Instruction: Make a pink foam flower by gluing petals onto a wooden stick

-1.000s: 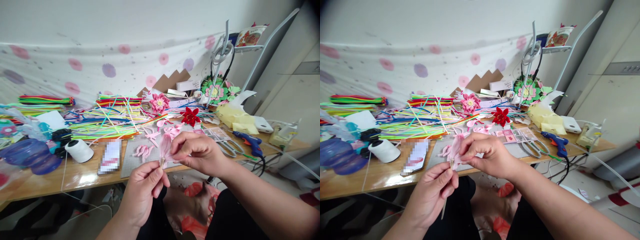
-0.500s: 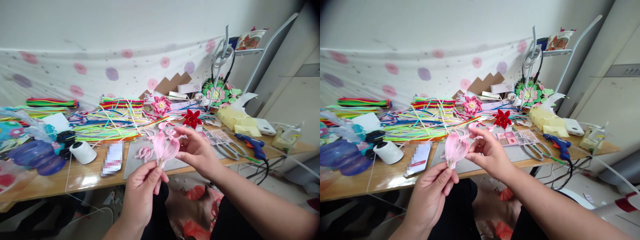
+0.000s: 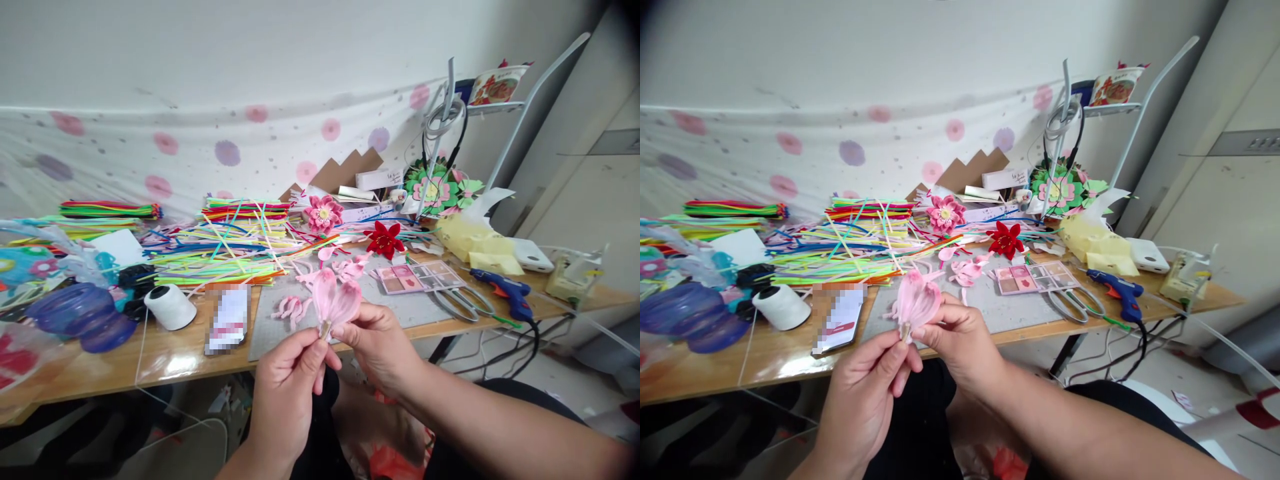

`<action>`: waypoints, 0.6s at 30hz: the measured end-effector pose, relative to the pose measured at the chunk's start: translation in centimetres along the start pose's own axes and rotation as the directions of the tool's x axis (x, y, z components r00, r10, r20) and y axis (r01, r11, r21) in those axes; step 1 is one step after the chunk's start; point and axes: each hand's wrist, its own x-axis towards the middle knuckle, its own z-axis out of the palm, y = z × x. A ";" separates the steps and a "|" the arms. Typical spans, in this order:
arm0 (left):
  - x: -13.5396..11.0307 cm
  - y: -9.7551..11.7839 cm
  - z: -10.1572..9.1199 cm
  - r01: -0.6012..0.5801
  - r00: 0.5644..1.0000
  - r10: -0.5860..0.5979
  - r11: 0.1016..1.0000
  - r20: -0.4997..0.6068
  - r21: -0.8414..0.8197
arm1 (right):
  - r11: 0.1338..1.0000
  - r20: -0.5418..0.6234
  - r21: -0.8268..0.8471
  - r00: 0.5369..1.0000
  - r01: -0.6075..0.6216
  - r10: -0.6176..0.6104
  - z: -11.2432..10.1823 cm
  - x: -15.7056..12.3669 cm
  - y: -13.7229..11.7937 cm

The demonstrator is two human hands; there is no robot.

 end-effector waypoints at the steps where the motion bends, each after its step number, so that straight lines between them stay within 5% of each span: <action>1: -0.1 0.1 0.0 0.006 1.000 -0.006 1.000 0.007 0.000 | 0.999 0.001 0.030 1.000 -0.011 0.011 0.1 -0.1 0.1; 18: -0.7 0.9 1.1 0.043 0.999 -0.046 0.994 -0.023 -0.103 | 0.992 0.034 0.110 0.998 -0.055 0.051 0.9 -1.0 1.3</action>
